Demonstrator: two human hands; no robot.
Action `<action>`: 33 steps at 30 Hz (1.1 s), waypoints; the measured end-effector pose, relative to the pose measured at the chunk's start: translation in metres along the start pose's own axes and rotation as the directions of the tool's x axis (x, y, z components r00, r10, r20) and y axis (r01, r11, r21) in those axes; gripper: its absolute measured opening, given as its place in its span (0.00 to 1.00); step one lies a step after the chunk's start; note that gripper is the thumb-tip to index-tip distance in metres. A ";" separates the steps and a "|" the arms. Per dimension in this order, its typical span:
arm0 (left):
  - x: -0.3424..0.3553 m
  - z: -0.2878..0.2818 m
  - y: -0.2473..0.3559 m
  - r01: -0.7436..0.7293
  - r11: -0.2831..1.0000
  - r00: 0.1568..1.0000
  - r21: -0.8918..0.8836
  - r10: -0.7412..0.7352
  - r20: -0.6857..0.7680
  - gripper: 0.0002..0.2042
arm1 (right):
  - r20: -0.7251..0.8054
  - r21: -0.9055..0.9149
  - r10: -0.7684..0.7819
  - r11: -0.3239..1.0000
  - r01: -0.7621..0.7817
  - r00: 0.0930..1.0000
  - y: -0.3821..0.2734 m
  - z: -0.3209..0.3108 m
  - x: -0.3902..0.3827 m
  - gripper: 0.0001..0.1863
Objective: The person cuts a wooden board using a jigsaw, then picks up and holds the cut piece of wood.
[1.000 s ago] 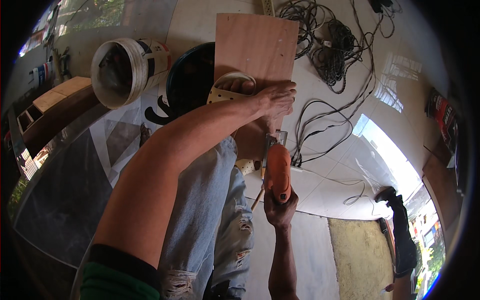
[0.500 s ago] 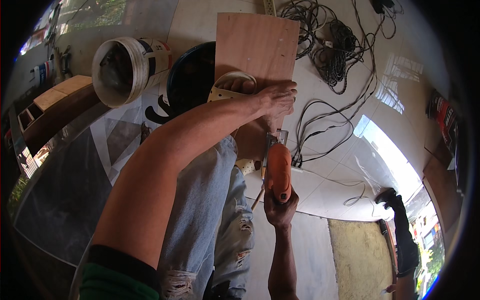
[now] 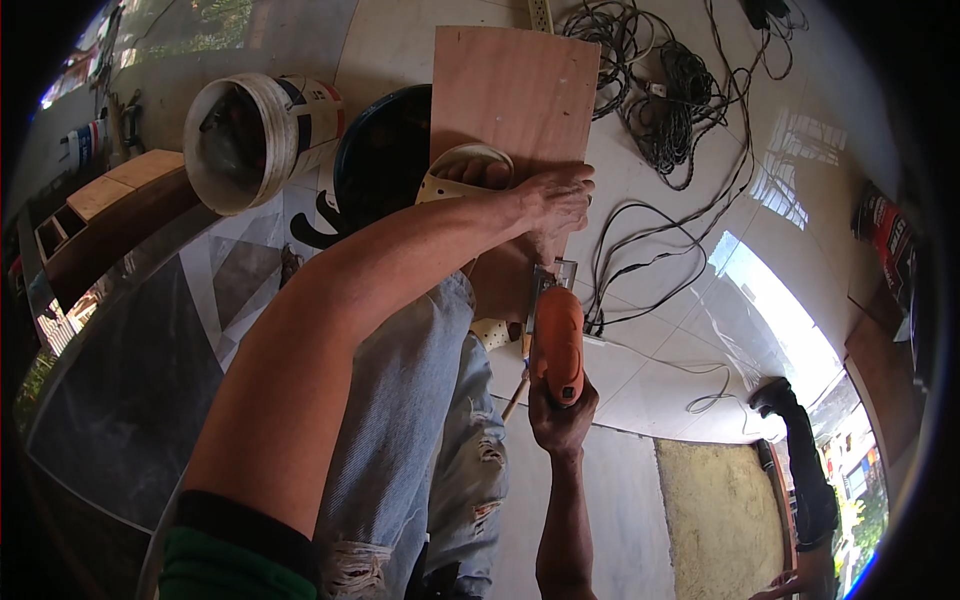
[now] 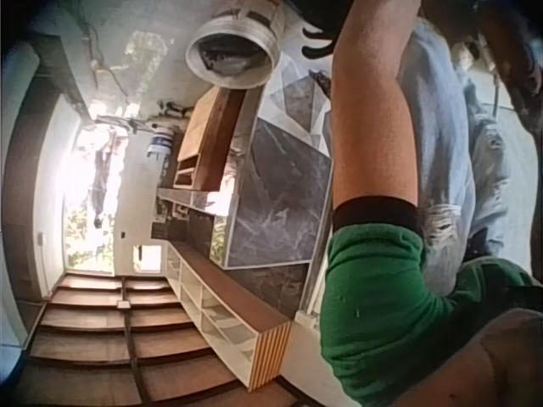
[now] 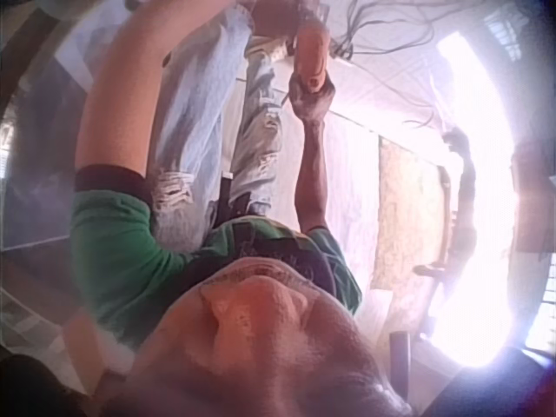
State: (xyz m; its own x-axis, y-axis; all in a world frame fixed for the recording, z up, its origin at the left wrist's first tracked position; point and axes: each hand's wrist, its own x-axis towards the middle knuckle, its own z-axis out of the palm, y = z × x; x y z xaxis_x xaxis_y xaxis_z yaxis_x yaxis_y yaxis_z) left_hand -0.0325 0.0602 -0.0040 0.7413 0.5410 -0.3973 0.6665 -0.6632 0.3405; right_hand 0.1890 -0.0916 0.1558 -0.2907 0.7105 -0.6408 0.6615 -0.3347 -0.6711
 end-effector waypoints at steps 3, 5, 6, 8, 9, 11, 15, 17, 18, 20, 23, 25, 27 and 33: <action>0.001 0.000 -0.001 -0.001 1.000 1.000 -0.008 0.001 0.002 0.26 | -0.009 -0.004 -0.012 1.000 0.012 1.000 -0.001 0.000 0.001 0.11; 0.000 0.000 -0.001 -0.002 1.000 1.000 -0.012 0.002 0.001 0.26 | -0.004 0.008 -0.007 1.000 0.007 1.000 0.000 0.000 0.001 0.11; 0.001 0.000 -0.001 -0.004 1.000 1.000 -0.010 0.004 -0.001 0.26 | -0.004 0.006 -0.010 1.000 0.010 1.000 0.000 0.000 0.001 0.11; 0.001 0.001 -0.002 -0.006 1.000 1.000 -0.017 0.006 0.001 0.26 | -0.003 0.012 0.000 1.000 0.000 1.000 0.001 0.000 0.001 0.11; 0.001 0.001 -0.002 -0.007 1.000 1.000 -0.017 0.007 0.002 0.26 | -0.006 0.008 -0.004 1.000 0.004 1.000 0.001 0.000 0.001 0.11; 0.001 0.001 -0.002 -0.009 1.000 1.000 -0.020 0.009 0.001 0.26 | -0.005 0.022 -0.007 1.000 0.007 1.000 0.000 0.000 0.001 0.12; 0.001 0.001 -0.003 -0.011 1.000 1.000 -0.028 0.011 0.003 0.26 | 0.008 0.019 0.021 1.000 -0.021 1.000 -0.002 -0.002 0.002 0.11; 0.001 0.001 -0.003 -0.011 0.999 1.000 -0.030 0.011 0.005 0.26 | 0.013 0.008 0.033 0.999 -0.033 0.999 -0.002 -0.003 0.002 0.11; 0.001 0.001 -0.004 -0.013 0.999 1.000 -0.030 0.013 0.004 0.26 | 0.015 -0.016 0.029 0.999 -0.029 0.999 -0.002 -0.003 0.002 0.11; 0.002 0.001 -0.004 -0.014 0.999 1.000 -0.034 0.014 0.007 0.26 | 0.003 0.001 0.008 1.000 -0.008 1.000 -0.001 -0.002 0.003 0.12; 0.002 0.001 -0.004 -0.016 0.999 1.000 -0.038 0.016 0.009 0.27 | -0.049 0.040 -0.050 0.998 0.052 0.998 0.001 0.003 0.005 0.12; 0.003 0.000 -0.004 -0.017 0.999 1.000 -0.041 0.018 0.009 0.27 | -0.073 0.063 -0.069 0.995 0.074 0.995 0.001 0.004 0.006 0.13; 0.003 0.000 -0.004 -0.017 0.999 1.000 -0.041 0.018 0.008 0.27 | -0.073 0.070 -0.062 0.995 0.067 0.995 0.000 0.004 0.006 0.13; 0.002 0.001 -0.005 -0.020 0.999 1.000 -0.047 0.020 0.011 0.27 | -0.013 0.021 0.003 1.000 -0.003 1.000 -0.003 -0.002 0.005 0.13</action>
State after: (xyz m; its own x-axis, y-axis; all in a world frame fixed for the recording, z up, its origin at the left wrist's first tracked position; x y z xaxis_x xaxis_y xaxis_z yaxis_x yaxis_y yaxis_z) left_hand -0.0342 0.0645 -0.0072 0.7536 0.5219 -0.3997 0.6549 -0.6487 0.3877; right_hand 0.1868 -0.0857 0.1559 -0.2793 0.7174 -0.6382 0.6477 -0.3499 -0.6768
